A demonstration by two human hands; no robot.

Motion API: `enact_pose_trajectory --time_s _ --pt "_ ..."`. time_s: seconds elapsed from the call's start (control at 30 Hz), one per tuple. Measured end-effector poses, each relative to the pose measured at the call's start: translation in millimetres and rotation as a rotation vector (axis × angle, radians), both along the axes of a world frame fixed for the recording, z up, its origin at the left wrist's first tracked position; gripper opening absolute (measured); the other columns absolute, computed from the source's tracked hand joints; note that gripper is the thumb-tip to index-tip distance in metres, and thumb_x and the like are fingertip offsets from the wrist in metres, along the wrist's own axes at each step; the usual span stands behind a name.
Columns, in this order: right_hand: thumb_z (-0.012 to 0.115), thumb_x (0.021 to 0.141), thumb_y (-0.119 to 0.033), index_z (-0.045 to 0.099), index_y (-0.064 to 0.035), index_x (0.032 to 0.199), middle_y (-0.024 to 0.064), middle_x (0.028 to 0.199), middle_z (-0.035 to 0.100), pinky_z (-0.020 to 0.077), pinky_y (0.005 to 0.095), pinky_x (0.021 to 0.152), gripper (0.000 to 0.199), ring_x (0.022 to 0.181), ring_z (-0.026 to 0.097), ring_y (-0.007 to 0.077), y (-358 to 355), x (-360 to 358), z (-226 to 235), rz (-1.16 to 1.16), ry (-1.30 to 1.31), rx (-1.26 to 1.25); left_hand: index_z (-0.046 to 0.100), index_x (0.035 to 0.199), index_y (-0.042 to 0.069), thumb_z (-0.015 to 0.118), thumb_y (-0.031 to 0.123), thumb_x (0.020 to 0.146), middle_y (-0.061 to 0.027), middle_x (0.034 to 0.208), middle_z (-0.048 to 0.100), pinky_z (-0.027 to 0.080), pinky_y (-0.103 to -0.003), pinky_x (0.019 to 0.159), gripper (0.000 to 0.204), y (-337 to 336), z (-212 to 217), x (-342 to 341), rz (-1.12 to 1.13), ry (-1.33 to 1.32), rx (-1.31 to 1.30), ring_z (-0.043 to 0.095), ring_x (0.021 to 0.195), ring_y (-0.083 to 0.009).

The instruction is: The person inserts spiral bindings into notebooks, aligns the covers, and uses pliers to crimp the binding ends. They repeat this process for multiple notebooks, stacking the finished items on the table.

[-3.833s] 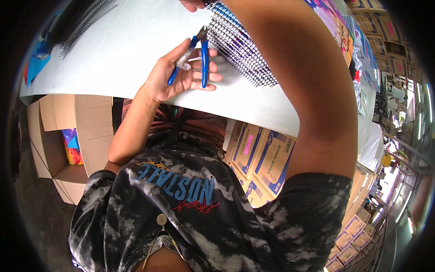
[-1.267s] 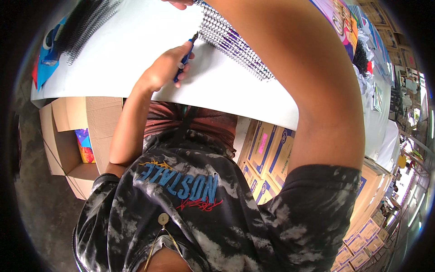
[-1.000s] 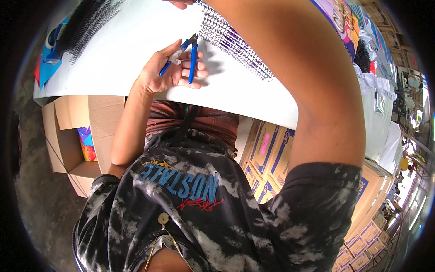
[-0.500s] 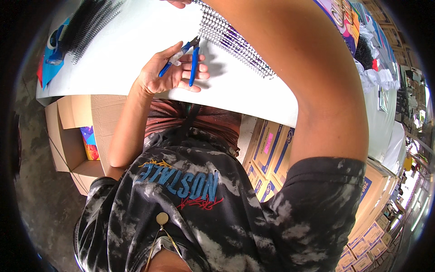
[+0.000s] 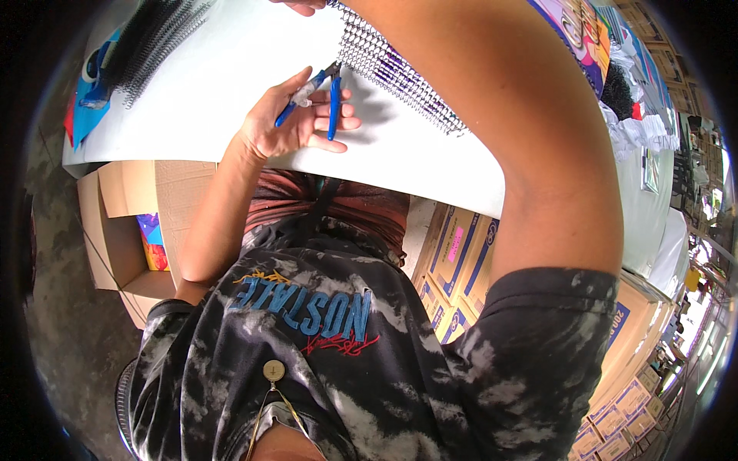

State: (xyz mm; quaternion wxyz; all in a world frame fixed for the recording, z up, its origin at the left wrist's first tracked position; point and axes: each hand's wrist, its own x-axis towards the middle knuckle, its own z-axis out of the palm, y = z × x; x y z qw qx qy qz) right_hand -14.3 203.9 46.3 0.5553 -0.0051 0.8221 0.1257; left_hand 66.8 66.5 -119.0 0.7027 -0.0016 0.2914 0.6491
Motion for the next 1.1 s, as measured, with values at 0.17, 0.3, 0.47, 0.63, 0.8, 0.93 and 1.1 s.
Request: enact_pose_trajectory --time_s 0.17,0.3,0.47,0.63,0.8,0.93,1.1 --pt "0.056 0.081 -0.005 0.050 -0.0160 0.128 0.0048 0.133 0.047 0.0399 0.0410 0.090 0.049 0.112 0.052 0.0225 -1.4 0.5 0.1 0.010 0.006 -0.003 0.046 0.115 -0.006 0.017 0.047 0.096 -0.0222 0.107 0.055 0.038 -0.063 0.091 0.064 0.1 -25.5 11.3 0.125 -0.310 0.268 0.051 0.110 -0.0385" --pt "0.057 0.081 -0.006 0.051 -0.0159 0.128 0.0048 0.133 0.048 0.0400 0.0409 0.090 0.049 0.111 0.052 0.0224 -3.5 1.6 1.0 0.018 0.010 -0.003 0.049 0.110 -0.007 0.019 0.045 0.097 -0.0170 0.089 0.055 0.049 -0.054 0.080 0.061 0.2 -27.8 8.7 0.126 -0.437 0.271 0.057 0.087 -0.0275" --pt "0.057 0.081 -0.006 0.051 -0.0158 0.127 0.0049 0.133 0.048 0.0400 0.0408 0.091 0.048 0.111 0.052 0.0224 -3.3 3.5 0.8 0.012 0.017 -0.007 0.051 0.103 -0.008 0.026 0.039 0.097 -0.0101 0.070 0.052 0.054 -0.032 0.050 0.054 16.5 35.7 3.3 -0.242 1.025 -0.568 0.053 0.053 -0.0167" --pt "0.059 0.080 -0.007 0.056 -0.0136 0.121 0.0073 0.125 0.054 0.0424 0.0402 0.087 0.042 0.104 0.056 0.0228 -2.6 1.1 2.3 0.044 0.028 -0.051 0.051 0.106 -0.005 0.033 0.047 0.094 -0.0084 0.075 0.058 0.052 -0.031 0.046 0.057 12.8 46.4 -15.1 -0.417 1.023 -0.535 0.063 0.068 -0.0205" --pt "0.061 0.080 -0.007 0.059 -0.0099 0.117 0.0094 0.116 0.060 0.0439 0.0395 0.085 0.038 0.098 0.059 0.0229 -7.2 8.1 8.6 -0.062 0.072 0.027 0.045 0.121 -0.002 0.030 0.052 0.093 -0.0139 0.097 0.058 0.051 -0.045 0.080 0.063 -9.3 45.0 7.7 0.075 0.373 -0.019 0.059 0.096 -0.0278" --pt "0.061 0.079 -0.006 0.059 -0.0083 0.115 0.0098 0.110 0.062 0.0469 0.0380 0.079 0.036 0.093 0.060 0.0220 12.7 -0.8 -3.0 -0.062 0.014 -0.105 0.043 0.121 -0.001 0.030 0.054 0.092 -0.0142 0.099 0.056 0.052 -0.044 0.080 0.063 6.3 52.7 29.0 0.187 0.380 0.126 0.059 0.099 -0.0306" --pt "0.061 0.078 -0.004 0.062 -0.0075 0.111 0.0108 0.097 0.065 0.0496 0.0376 0.068 0.033 0.079 0.061 0.0217 22.9 -4.7 -16.5 -0.152 0.089 -0.146 0.045 0.117 0.000 0.026 0.050 0.095 -0.0126 0.092 0.057 0.053 -0.039 0.071 0.058 19.1 55.8 27.5 0.195 0.379 0.142 0.061 0.094 -0.0270"
